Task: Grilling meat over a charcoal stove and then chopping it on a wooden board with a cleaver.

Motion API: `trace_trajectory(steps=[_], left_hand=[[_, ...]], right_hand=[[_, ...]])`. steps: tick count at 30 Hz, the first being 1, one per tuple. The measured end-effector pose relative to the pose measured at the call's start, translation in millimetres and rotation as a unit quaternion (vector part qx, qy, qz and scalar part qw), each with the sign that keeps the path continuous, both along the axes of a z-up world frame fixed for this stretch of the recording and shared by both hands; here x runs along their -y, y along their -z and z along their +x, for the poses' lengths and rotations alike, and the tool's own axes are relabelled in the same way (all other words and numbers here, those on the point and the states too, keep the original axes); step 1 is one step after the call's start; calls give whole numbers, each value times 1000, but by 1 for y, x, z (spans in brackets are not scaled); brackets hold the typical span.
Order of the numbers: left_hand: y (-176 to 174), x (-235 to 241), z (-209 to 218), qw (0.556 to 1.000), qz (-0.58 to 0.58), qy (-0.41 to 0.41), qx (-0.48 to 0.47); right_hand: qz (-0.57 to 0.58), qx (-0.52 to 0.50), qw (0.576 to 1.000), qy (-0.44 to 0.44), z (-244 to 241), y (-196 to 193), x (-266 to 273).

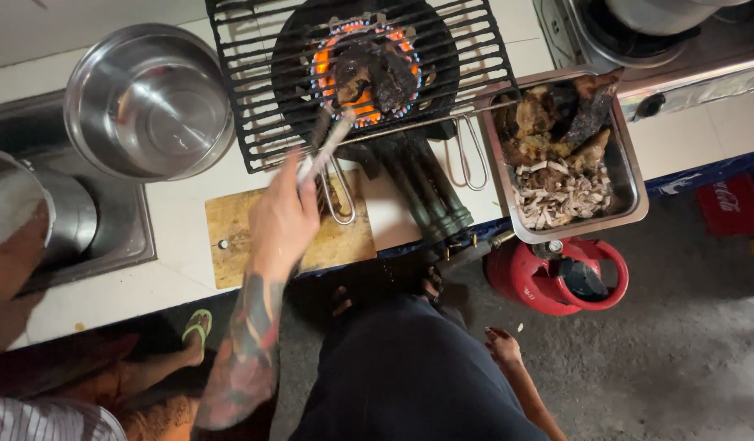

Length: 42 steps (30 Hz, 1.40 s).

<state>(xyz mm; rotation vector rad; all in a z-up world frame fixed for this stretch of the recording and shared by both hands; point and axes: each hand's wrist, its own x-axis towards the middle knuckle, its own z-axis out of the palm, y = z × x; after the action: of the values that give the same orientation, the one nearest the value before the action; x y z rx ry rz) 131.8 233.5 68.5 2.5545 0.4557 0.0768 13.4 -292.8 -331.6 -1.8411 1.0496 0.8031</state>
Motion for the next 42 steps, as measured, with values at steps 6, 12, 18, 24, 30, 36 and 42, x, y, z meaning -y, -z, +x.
trace_trajectory(steps=[6, 12, 18, 24, 30, 36, 42], left_hand=[[2, -19, 81, 995, -79, 13, 54], [15, -19, 152, 999, 30, 40, -19], [33, -23, 164, 987, 95, 79, -104], [-10, -29, 155, 993, 84, 77, -14], [27, -42, 192, 975, 162, 132, -81], [-91, -11, 138, 983, 52, 61, -167], [-20, -24, 61, 979, 193, 68, -17]], right_hand=[[5, -2, 999, 48, -9, 1, -3], [65, 21, 991, 114, -34, 46, 22], [-73, -24, 986, -148, -59, 54, 41], [-45, -38, 991, -120, -58, 36, 28], [-112, 20, 926, -359, -70, 105, 66], [34, 17, 995, 97, -33, -5, 0], [-50, 16, 997, -61, -38, 14, 5]])
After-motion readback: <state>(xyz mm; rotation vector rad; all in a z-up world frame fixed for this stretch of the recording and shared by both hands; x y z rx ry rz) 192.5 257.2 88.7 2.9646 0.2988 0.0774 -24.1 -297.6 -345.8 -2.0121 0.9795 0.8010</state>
